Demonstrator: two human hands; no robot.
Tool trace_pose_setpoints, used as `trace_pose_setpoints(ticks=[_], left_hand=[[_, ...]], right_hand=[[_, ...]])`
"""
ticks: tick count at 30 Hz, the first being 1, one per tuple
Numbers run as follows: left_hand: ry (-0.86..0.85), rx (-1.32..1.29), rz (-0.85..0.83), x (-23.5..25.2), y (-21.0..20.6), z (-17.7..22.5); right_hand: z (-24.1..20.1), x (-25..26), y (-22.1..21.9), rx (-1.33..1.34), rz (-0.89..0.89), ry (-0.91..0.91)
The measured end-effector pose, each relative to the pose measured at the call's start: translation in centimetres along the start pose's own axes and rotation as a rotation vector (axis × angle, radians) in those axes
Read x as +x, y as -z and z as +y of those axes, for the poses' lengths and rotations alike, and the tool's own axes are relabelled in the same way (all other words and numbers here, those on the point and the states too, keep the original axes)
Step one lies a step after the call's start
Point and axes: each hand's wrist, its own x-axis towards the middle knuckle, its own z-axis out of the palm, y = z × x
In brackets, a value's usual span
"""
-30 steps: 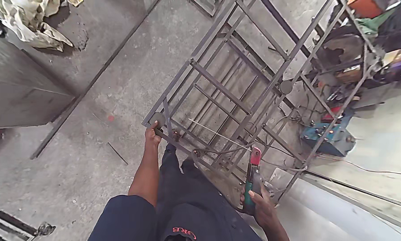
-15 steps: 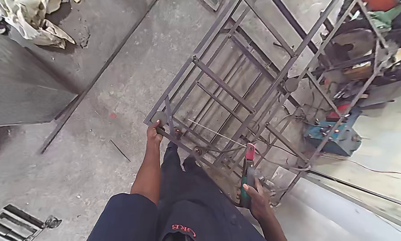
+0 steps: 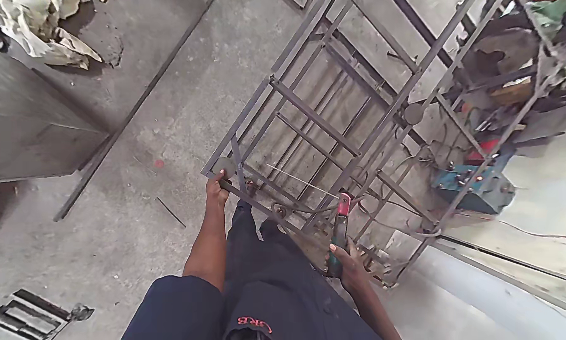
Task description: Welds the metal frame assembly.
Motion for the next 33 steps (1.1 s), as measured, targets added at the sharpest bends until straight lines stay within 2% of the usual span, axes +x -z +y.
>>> trace_pose_setpoints(ticks=[11, 20, 27, 33], left_hand=[[0.023, 0.010, 0.013, 0.3, 0.2, 0.1], [0.004, -0.020, -0.046, -0.3, 0.1, 0.0], [-0.004, -0.038, -0.067, -0.2, 0.4, -0.2], [0.002, -0.030, -0.049, -0.1, 0.5, -0.3]], right_hand=[[-0.2, 0.8, -0.9, 0.033, -0.008, 0.001], [0.5, 5.4, -6.1, -0.068, -0.065, 0.051], [0.5, 8.5, -9.4, -0.426, -0.008, 0.075], [-0.4, 10.1, -11.3, -0.506, -0.028, 0.077]])
